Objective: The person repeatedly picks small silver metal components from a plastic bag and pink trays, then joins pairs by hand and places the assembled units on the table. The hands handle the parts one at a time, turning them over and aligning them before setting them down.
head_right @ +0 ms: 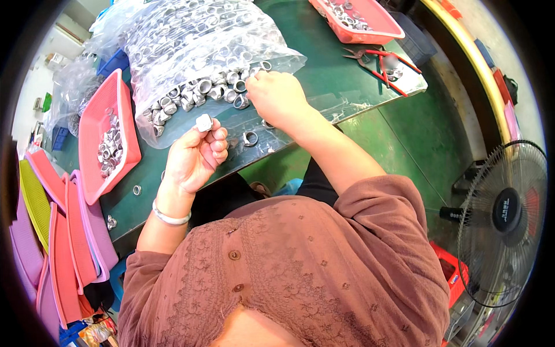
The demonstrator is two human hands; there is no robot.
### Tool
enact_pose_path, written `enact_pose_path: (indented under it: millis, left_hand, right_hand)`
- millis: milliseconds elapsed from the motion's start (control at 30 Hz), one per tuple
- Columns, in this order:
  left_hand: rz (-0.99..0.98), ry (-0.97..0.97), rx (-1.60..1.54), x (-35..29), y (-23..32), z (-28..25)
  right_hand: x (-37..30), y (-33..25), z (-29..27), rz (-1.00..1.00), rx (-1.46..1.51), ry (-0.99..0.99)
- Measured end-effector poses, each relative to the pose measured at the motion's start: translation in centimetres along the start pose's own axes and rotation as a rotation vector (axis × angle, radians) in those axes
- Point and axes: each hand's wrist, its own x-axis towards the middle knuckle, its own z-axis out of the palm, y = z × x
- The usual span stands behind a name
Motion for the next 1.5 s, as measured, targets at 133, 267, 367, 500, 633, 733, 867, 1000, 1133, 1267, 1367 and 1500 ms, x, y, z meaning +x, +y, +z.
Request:
enact_pose_path:
  millis: [133, 267, 367, 500, 633, 733, 867, 1000, 1133, 1267, 1367, 1500]
  left_hand:
    - [0.0, 0.001, -0.006, -0.1, 0.1, -0.4]
    - [0.002, -0.02, -0.022, -0.1, 0.0, -0.5]
    - [-0.002, -0.036, -0.023, 0.1, -0.1, -0.2]
    - [-0.008, -0.046, -0.027, 0.1, -0.3, 0.2]
    - [-0.003, -0.045, -0.014, 0.0, -0.5, 0.6]
    - [-0.005, -0.053, -0.015, -0.2, -0.4, 0.9]
    - [-0.002, -0.054, -0.007, -0.5, -0.5, 1.4]
    - [-0.003, -0.053, 0.001, -0.6, -0.5, 1.7]
    - [-0.008, -0.053, -0.002, -0.7, -0.5, 1.7]
    - [-0.013, -0.026, 0.038, -1.0, -0.3, 2.2]
    - [-0.001, 0.036, 0.046, -0.9, -0.5, 2.3]
    - [-0.009, 0.0, -0.103, -0.7, -0.6, 0.8]
  right_hand:
    - [0.4, 0.6, 0.4, 0.054, -0.048, -0.006]
    - [0.3, 1.2, -0.3, 0.224, 0.471, 0.04]
    - [-0.1, 1.2, -1.3, 0.475, 1.206, -0.106]
    - [-0.7, 0.9, -2.2, 0.544, 1.676, -0.243]
    - [-1.2, 0.1, -2.2, 0.482, 1.842, -0.278]
    - [-1.3, -0.5, -2.4, 0.477, 1.952, -0.282]
    - [-1.4, -0.6, -1.7, 0.393, 2.092, -0.359]
    - [-1.6, -1.0, -1.7, 0.384, 2.138, -0.404]
    - [-1.6, -1.4, -1.6, 0.397, 2.106, -0.395]
    - [-1.8, -2.1, -1.9, 0.364, 1.884, -0.31]
    - [-1.9, -3.0, -2.3, 0.262, 1.494, -0.198]
    - [-2.4, -4.6, -2.7, 0.062, 1.156, -0.107]
